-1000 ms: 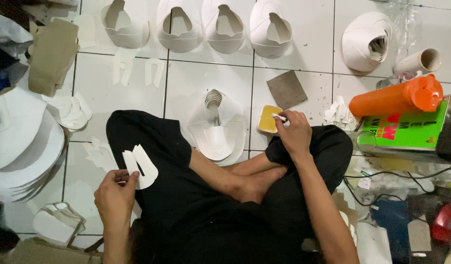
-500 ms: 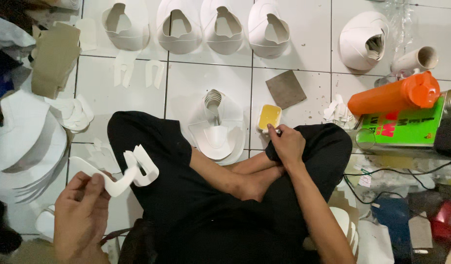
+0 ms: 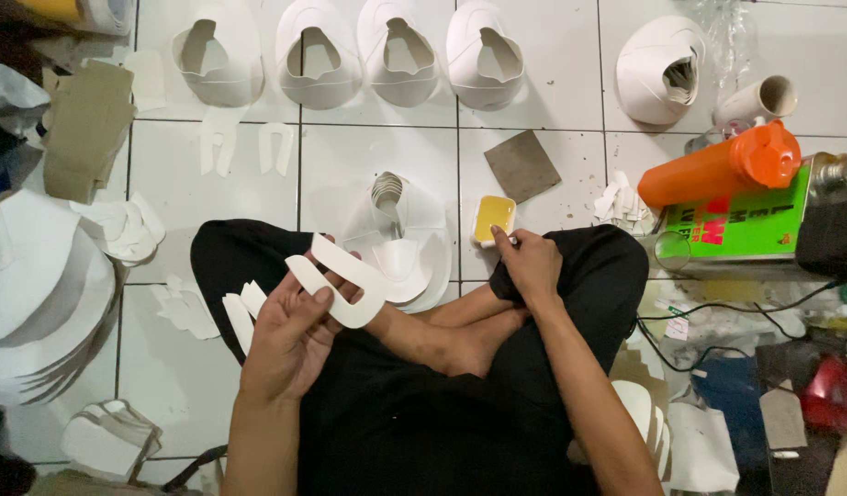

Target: The person sits on the floor and uses a small white tool to smooth the edges of white shoe parts. They repeatedly dip the tool into a small container of yellow liquid and apply it to the edges of the parts, then place the finished pieces on the floor.

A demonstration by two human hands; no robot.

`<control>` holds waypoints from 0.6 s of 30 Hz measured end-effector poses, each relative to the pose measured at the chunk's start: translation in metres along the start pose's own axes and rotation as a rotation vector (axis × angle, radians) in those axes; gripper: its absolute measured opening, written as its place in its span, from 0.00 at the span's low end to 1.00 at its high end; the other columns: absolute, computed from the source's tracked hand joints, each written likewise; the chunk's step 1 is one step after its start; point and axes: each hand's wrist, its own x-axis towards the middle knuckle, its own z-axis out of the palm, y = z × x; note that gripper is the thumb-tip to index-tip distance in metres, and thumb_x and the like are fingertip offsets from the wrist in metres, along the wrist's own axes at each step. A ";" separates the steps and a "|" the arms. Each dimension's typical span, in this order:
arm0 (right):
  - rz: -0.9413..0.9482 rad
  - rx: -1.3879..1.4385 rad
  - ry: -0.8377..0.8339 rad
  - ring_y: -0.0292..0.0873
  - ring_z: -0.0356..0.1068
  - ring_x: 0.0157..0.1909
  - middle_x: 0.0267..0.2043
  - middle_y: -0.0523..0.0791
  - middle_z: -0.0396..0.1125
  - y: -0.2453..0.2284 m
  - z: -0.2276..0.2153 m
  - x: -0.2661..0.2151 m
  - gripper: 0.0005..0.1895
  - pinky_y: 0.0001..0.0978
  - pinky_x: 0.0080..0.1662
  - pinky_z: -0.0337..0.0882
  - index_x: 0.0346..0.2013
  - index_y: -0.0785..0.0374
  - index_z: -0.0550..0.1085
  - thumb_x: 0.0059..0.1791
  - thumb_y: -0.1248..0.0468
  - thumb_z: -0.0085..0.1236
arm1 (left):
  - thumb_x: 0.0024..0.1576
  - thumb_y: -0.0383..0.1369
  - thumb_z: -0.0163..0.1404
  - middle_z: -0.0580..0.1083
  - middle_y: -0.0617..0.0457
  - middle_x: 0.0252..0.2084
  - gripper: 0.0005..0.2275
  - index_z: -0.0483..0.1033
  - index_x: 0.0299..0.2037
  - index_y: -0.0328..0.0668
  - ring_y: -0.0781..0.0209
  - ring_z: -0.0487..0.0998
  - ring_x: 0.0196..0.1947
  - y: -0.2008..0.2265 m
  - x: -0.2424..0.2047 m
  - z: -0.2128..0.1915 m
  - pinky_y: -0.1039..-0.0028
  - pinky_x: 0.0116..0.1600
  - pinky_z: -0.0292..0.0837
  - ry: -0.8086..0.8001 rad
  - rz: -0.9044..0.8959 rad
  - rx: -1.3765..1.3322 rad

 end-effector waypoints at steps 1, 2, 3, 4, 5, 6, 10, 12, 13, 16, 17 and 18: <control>-0.003 0.002 0.001 0.51 0.73 0.33 0.16 0.41 0.68 0.001 0.000 0.002 0.24 0.42 0.40 0.71 0.24 0.54 0.76 0.47 0.38 0.50 | 0.52 0.21 0.47 0.74 0.38 0.44 0.23 0.58 0.59 0.28 0.56 0.80 0.39 0.001 0.003 0.002 0.72 0.41 0.79 -0.001 0.003 0.002; -0.010 0.007 0.070 0.55 0.72 0.34 0.19 0.46 0.69 0.002 0.000 0.001 0.25 0.46 0.39 0.70 0.26 0.55 0.76 0.48 0.39 0.50 | 0.50 0.23 0.48 0.73 0.36 0.47 0.25 0.58 0.60 0.29 0.54 0.79 0.41 0.001 0.003 0.002 0.69 0.44 0.78 -0.012 -0.016 0.072; -0.017 0.012 0.140 0.59 0.71 0.34 0.22 0.52 0.70 0.004 0.001 0.001 0.25 0.49 0.39 0.70 0.27 0.57 0.77 0.49 0.39 0.50 | 0.49 0.25 0.49 0.72 0.33 0.51 0.26 0.58 0.60 0.29 0.52 0.78 0.44 0.001 0.004 0.002 0.66 0.46 0.77 -0.024 -0.035 0.143; -0.013 0.012 0.138 0.59 0.71 0.34 0.22 0.52 0.70 0.007 0.003 0.003 0.25 0.49 0.39 0.70 0.27 0.57 0.77 0.49 0.39 0.50 | 0.49 0.25 0.49 0.72 0.33 0.51 0.26 0.58 0.60 0.29 0.52 0.78 0.44 -0.005 0.006 0.003 0.66 0.46 0.77 -0.023 -0.039 0.145; -0.005 0.044 0.092 0.55 0.71 0.31 0.19 0.47 0.68 0.009 0.004 0.005 0.24 0.43 0.36 0.69 0.24 0.55 0.76 0.47 0.39 0.53 | 0.50 0.27 0.49 0.74 0.33 0.46 0.22 0.63 0.55 0.25 0.49 0.79 0.41 -0.011 0.008 0.004 0.64 0.43 0.78 0.024 -0.086 0.141; 0.002 0.079 0.053 0.51 0.72 0.27 0.16 0.43 0.67 0.011 0.005 0.010 0.22 0.37 0.33 0.69 0.22 0.53 0.76 0.45 0.39 0.56 | 0.51 0.28 0.49 0.75 0.33 0.41 0.18 0.67 0.50 0.21 0.46 0.80 0.37 -0.016 0.013 0.005 0.63 0.40 0.78 0.065 -0.130 0.137; 0.007 0.488 0.195 0.36 0.62 0.20 0.17 0.44 0.68 -0.004 -0.029 -0.002 0.10 0.25 0.30 0.62 0.24 0.55 0.77 0.48 0.56 0.60 | 0.53 0.29 0.52 0.76 0.38 0.30 0.16 0.71 0.44 0.17 0.53 0.80 0.25 -0.042 0.023 0.025 0.67 0.29 0.78 0.105 -0.133 0.249; 0.009 0.921 0.241 0.30 0.54 0.20 0.18 0.44 0.66 -0.012 -0.056 -0.017 0.10 0.17 0.28 0.55 0.27 0.59 0.73 0.53 0.61 0.53 | 0.52 0.30 0.56 0.77 0.44 0.26 0.10 0.77 0.36 0.25 0.63 0.78 0.24 -0.066 0.031 0.017 0.73 0.27 0.76 0.038 -0.117 0.464; 0.014 0.919 0.247 0.30 0.54 0.20 0.18 0.44 0.66 -0.017 -0.068 -0.025 0.10 0.17 0.28 0.55 0.27 0.59 0.73 0.53 0.61 0.53 | 0.52 0.30 0.56 0.77 0.44 0.26 0.10 0.77 0.36 0.25 0.63 0.78 0.24 -0.067 0.033 0.020 0.73 0.27 0.76 0.033 -0.123 0.464; -0.133 1.150 0.194 0.29 0.57 0.18 0.20 0.50 0.67 -0.020 -0.097 -0.054 0.11 0.15 0.24 0.56 0.33 0.67 0.73 0.52 0.61 0.51 | 0.48 0.28 0.59 0.76 0.49 0.22 0.08 0.80 0.33 0.29 0.69 0.72 0.23 -0.071 0.035 0.035 0.81 0.27 0.71 -0.073 -0.148 0.699; -0.179 1.187 0.161 0.35 0.64 0.21 0.22 0.53 0.67 -0.017 -0.101 -0.064 0.13 0.18 0.24 0.63 0.32 0.71 0.72 0.47 0.61 0.57 | 0.48 0.28 0.59 0.76 0.48 0.23 0.08 0.80 0.33 0.30 0.68 0.74 0.24 -0.072 0.035 0.042 0.80 0.29 0.72 -0.119 -0.156 0.697; -0.228 1.225 0.119 0.41 0.71 0.23 0.25 0.55 0.67 -0.015 -0.104 -0.073 0.18 0.21 0.23 0.70 0.32 0.76 0.71 0.41 0.61 0.63 | 0.47 0.27 0.59 0.77 0.48 0.24 0.08 0.79 0.34 0.31 0.68 0.75 0.25 -0.073 0.034 0.048 0.80 0.30 0.73 -0.158 -0.160 0.693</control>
